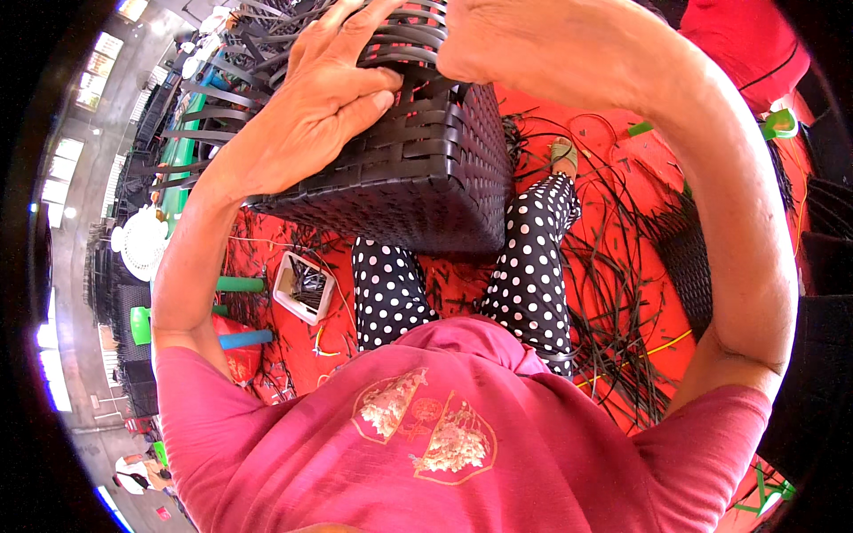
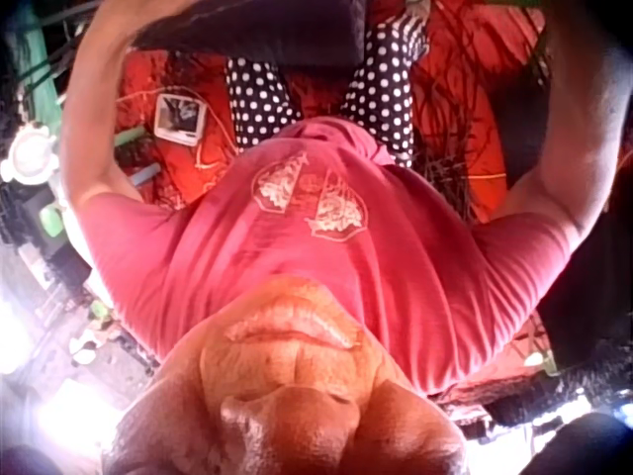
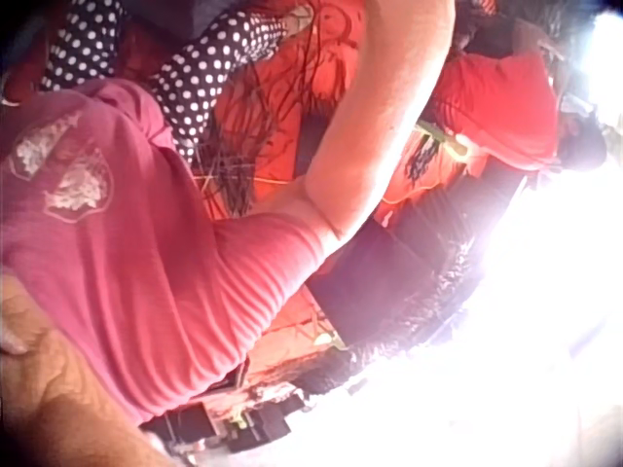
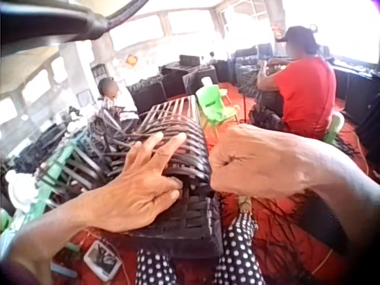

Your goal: The person weaves a black plastic basket by hand, interlacing black plastic strips through a vertical frame. They repeatedly pull strips through the weave, tighten the structure, and adjust the basket's orientation to continue the pattern.

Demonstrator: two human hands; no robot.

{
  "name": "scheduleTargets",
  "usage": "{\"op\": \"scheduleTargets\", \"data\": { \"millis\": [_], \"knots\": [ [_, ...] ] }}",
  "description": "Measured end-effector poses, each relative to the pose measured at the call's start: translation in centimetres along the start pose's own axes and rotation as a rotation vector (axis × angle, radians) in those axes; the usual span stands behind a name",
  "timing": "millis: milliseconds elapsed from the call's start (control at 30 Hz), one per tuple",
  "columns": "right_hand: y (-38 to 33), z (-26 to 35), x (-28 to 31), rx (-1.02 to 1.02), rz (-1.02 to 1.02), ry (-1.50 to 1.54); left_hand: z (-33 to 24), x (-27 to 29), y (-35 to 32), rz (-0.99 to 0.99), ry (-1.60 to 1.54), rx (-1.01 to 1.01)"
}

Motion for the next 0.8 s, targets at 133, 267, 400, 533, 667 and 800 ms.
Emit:
{"op": "scheduleTargets", "data": {
  "millis": [133,267,400,533,667,800],
  "knots": [
    [0.1,-4.3,-4.8,-0.594,0.505,0.156,1.9,-1.5,-0.4,0.041,-0.194,0.116],
    [1.9,-1.6,-0.9,-0.643,0.212,-0.31,3.4,0.3,-0.6,-0.038,-0.391,0.226],
    [2.8,-0.9,-1.0,-0.407,-0.027,-0.057,6.0,3.6,-2.0,-0.11,-0.655,0.397],
    [2.8,-2.3,-5.4,-0.84,0.062,0.672,5.3,4.9,-2.8,-0.199,-0.698,0.317],
    [3.6,-2.8,-3.9,-0.903,0.114,0.352,6.0,3.7,-5.6,-0.113,-0.364,0.494],
    [5.2,-1.4,-5.0,-0.631,0.361,0.108,4.0,0.8,-5.4,0.097,-0.129,0.274]
  ]
}}
Point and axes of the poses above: each hand's wrist, its own y-axis towards the middle knuckle, its own x-axis out of the back of the hand, z = x × y, the point moved 10 cm from there along y, towards the middle knuckle, and after that the axes turned 2 degrees about y, right-handed, at the moved point
